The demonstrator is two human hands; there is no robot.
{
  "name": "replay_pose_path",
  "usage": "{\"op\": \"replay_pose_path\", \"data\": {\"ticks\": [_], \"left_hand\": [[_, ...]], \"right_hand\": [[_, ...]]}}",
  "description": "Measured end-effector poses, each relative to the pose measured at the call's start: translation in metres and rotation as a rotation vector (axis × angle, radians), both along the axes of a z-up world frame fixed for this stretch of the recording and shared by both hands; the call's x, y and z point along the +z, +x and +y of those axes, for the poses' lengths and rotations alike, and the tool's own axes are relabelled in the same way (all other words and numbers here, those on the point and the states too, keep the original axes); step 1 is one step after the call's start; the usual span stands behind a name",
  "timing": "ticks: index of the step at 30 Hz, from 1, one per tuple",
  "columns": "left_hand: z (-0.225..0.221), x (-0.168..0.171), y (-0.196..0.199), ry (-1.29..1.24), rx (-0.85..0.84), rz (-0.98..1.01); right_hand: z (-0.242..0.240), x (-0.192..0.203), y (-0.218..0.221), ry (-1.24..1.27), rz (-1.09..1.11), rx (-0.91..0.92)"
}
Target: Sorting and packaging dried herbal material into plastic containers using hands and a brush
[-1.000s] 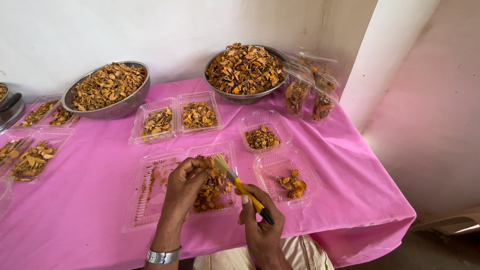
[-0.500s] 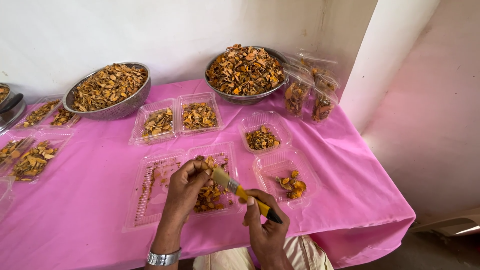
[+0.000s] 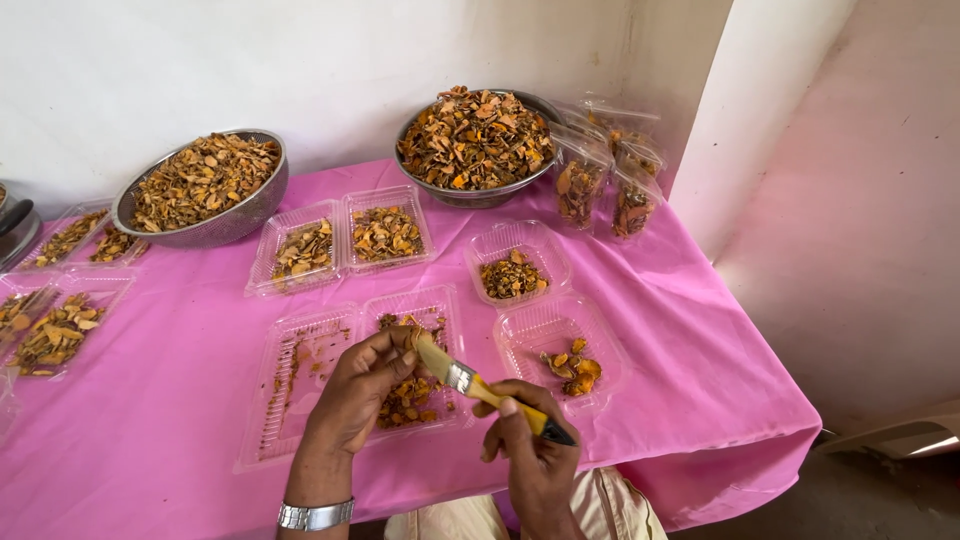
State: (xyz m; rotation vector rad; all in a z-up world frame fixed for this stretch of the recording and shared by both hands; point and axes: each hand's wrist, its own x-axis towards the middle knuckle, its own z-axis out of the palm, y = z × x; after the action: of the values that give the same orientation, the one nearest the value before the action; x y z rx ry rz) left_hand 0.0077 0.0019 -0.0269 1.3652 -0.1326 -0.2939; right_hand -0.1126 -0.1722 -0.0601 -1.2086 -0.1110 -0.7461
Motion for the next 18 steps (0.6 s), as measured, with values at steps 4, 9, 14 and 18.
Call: {"op": "replay_pose_path", "data": {"ticks": [4, 9, 14, 18], "left_hand": [[0.002, 0.003, -0.002, 0.079, -0.028, 0.011], [0.001, 0.0, 0.0, 0.052, -0.032, -0.006], [-0.007, 0.012, -0.006, 0.094, -0.102, -0.093], [-0.008, 0.008, -0.002, 0.131, -0.077, -0.104]], "right_hand": [[-0.004, 0.007, -0.001, 0.132, 0.06, -0.073], [-0.009, 0.005, -0.002, 0.112, 0.071, -0.062], [-0.012, 0.011, -0.003, 0.169, 0.108, -0.046], [-0.019, 0.011, -0.005, 0.154, 0.109, -0.056]]}}
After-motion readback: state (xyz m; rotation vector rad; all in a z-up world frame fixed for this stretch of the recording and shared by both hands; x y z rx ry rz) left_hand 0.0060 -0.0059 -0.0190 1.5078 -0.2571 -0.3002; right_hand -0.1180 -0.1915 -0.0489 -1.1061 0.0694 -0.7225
